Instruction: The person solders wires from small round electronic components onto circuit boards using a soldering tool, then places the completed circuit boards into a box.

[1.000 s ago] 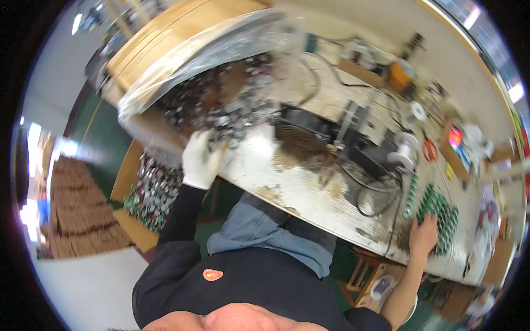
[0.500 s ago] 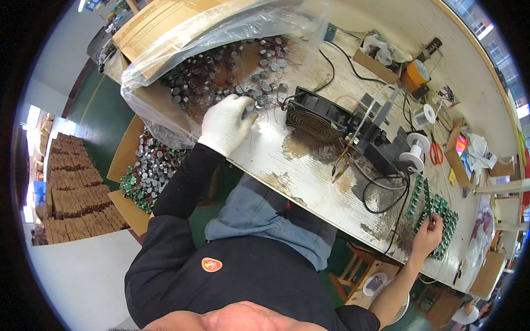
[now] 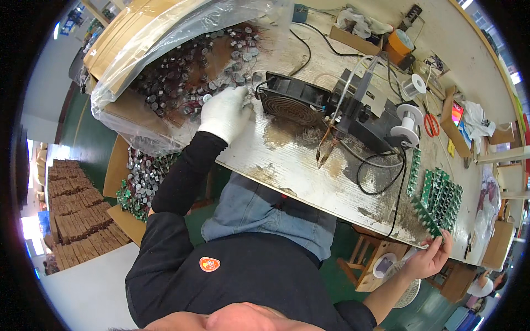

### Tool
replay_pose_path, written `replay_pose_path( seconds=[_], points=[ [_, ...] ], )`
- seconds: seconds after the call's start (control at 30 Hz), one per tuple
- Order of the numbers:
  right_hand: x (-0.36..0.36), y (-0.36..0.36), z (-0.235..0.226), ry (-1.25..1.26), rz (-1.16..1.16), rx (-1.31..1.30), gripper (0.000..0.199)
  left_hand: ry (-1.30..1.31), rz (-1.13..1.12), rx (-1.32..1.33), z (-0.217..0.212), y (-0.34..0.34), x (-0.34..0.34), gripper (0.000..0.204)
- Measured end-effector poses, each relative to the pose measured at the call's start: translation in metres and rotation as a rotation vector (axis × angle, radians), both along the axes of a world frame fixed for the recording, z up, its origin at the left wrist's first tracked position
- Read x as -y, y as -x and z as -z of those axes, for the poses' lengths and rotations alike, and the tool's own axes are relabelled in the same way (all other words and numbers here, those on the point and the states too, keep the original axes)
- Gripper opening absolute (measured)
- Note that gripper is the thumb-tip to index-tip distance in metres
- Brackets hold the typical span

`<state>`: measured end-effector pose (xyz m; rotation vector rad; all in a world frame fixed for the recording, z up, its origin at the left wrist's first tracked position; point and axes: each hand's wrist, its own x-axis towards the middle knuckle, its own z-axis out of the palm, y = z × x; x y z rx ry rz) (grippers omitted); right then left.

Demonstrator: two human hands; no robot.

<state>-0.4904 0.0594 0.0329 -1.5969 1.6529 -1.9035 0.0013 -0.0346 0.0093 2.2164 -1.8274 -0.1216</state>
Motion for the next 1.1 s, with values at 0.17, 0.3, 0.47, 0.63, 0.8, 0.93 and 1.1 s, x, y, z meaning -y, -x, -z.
replay_pose_path(
  seconds=[0.17, 0.3, 0.47, 0.63, 0.8, 0.93, 1.1],
  points=[
    [-0.003, -0.015, 0.003, -0.116, -0.123, -0.262, 0.014, 0.187, -0.071, 0.038, -0.016, -0.016, 0.019, 0.02],
    [0.008, -0.038, 0.02, -0.151, -0.211, -0.319, 0.016, 0.056, -0.093, 0.037, -0.021, -0.027, 0.059, 0.027],
    [0.015, -0.052, 0.034, -0.115, -0.213, -0.266, 0.03, -0.048, -0.144, -0.018, -0.003, -0.037, 0.096, 0.037],
    [0.021, -0.065, 0.041, -0.129, -0.269, -0.234, 0.043, -0.044, -0.245, -0.203, -0.003, -0.049, 0.093, 0.034],
    [0.017, -0.055, 0.048, -0.168, -0.144, -0.237, 0.047, 0.399, -0.142, -0.588, -0.011, -0.052, 0.075, 0.032],
    [0.022, -0.051, 0.052, -0.171, -0.016, -0.347, 0.047, 0.581, -0.037, -0.756, -0.019, -0.041, 0.044, 0.027],
    [0.029, -0.064, 0.043, -0.207, -0.009, -0.393, 0.063, 0.519, 0.019, -0.939, -0.024, -0.031, -0.02, 0.029]
  ],
)
